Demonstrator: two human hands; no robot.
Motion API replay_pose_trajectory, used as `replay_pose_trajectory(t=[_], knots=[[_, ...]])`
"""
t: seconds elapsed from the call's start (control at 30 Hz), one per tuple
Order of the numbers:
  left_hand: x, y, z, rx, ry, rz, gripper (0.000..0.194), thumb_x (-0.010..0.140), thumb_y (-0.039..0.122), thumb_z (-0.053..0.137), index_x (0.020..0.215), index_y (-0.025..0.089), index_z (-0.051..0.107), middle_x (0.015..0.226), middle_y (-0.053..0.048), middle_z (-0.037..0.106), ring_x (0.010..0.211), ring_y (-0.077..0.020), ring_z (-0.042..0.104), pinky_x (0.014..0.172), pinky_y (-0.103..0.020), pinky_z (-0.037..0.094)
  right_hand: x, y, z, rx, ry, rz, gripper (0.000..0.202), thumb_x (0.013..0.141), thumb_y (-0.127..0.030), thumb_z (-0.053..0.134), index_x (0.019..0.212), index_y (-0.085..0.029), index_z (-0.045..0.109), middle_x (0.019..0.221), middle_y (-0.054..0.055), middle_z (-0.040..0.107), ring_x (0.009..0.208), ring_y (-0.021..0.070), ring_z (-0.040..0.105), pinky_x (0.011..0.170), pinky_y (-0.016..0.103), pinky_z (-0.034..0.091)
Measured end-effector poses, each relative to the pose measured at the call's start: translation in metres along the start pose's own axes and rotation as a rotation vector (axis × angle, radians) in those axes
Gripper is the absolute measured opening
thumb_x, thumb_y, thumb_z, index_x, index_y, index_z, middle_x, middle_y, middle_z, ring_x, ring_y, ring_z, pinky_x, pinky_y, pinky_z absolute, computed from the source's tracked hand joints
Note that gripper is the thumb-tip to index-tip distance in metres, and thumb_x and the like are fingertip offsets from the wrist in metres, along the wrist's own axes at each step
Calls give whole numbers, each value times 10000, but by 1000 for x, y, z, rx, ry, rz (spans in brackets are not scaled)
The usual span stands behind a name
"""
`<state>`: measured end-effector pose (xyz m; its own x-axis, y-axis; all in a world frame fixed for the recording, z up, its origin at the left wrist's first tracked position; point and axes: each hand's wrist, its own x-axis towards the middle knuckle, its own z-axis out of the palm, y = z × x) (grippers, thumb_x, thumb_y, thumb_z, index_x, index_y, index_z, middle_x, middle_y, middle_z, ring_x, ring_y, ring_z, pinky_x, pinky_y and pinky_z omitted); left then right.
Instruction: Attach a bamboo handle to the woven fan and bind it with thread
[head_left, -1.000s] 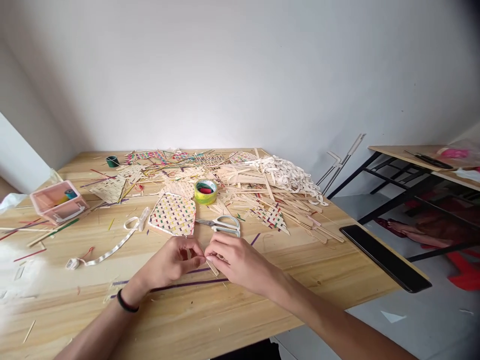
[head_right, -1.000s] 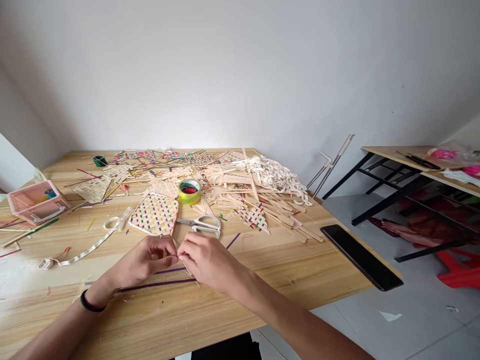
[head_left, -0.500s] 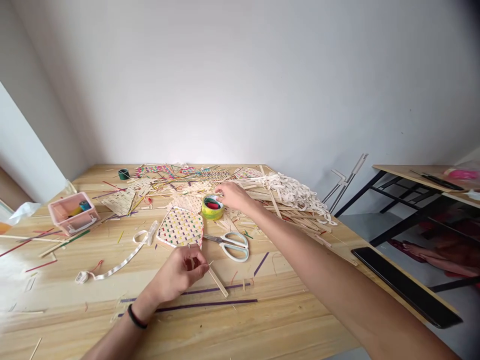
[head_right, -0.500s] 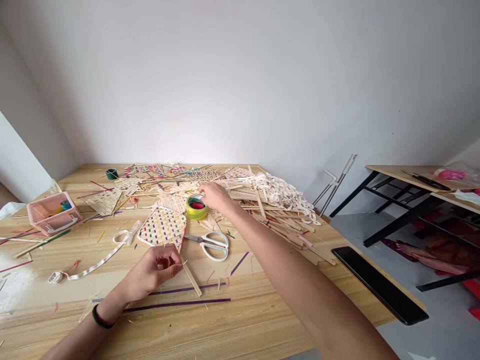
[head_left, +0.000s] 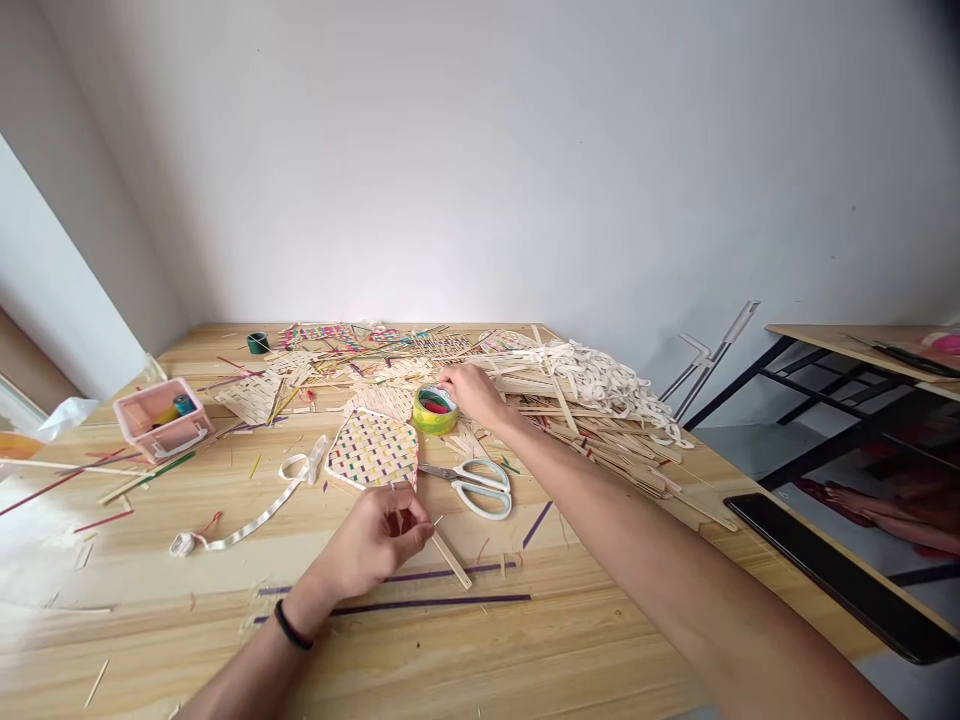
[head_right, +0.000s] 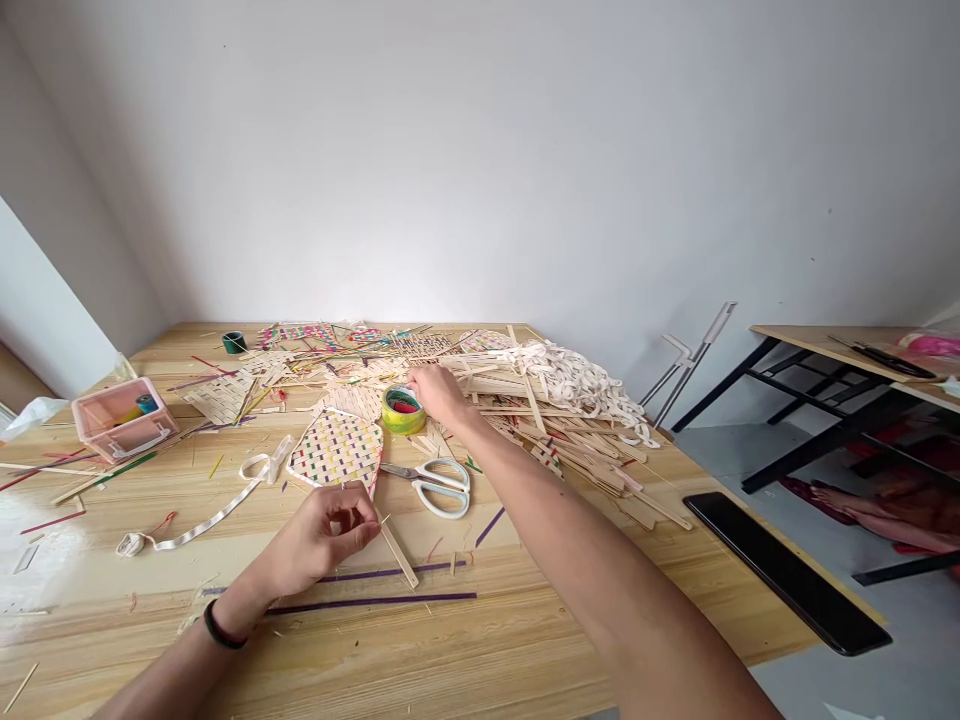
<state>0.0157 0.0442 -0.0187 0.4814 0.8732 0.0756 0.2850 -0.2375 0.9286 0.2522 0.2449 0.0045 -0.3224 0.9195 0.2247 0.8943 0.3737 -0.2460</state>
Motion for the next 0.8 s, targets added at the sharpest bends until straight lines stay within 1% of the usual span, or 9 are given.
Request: replay_pose_trajectory(t=[0.2, 0.47, 0.67, 0.73, 0.8], knots=[[1, -3, -2, 10, 11, 12, 295, 946, 416, 728, 780, 172, 736, 750, -43, 653, 679, -165, 519, 616, -282, 385, -1, 9, 7, 65, 45, -6, 384, 1090, -399, 734, 1404, -180, 694, 1405, 123, 714, 1193, 273, 740, 1012, 492, 658], [1, -5, -3, 19, 9, 8, 315, 967, 444, 716, 802, 176, 735, 768, -43, 658, 697, -169, 520, 631, -286, 392, 0, 23, 1, 93, 84, -18, 371, 1092, -397, 731, 1392, -181, 700, 1400, 122, 717, 1193, 270, 740, 1017, 492, 656], [2, -6, -3, 22, 6, -1, 333, 970, 458, 706, 786, 180, 713, 769, -40, 639, 687, -165, 506, 614, -279, 383, 4, 20, 2, 41, 39, -26, 350, 1095, -391, 728, 1374, -181, 708, 1374, 117, 728, 1155, 256, 750, 989, 468, 666], [2, -5, -3, 24, 9, -2, 340, 970, 466, 706, 784, 181, 710, 771, -42, 640, 688, -166, 506, 609, -278, 381, 2, 17, 4, 7, 46, -36, 354, 1093, -393, 731, 1375, -179, 708, 1374, 116, 728, 1153, 257, 750, 985, 467, 667], [1, -5, -3, 24, 13, -2, 345, 974, 472, 701, 788, 182, 710, 767, -42, 639, 689, -166, 506, 607, -277, 379, -1, 14, 7, -34, 80, -55, 367, 1090, -395, 735, 1383, -176, 703, 1378, 118, 726, 1160, 262, 749, 988, 473, 666]])
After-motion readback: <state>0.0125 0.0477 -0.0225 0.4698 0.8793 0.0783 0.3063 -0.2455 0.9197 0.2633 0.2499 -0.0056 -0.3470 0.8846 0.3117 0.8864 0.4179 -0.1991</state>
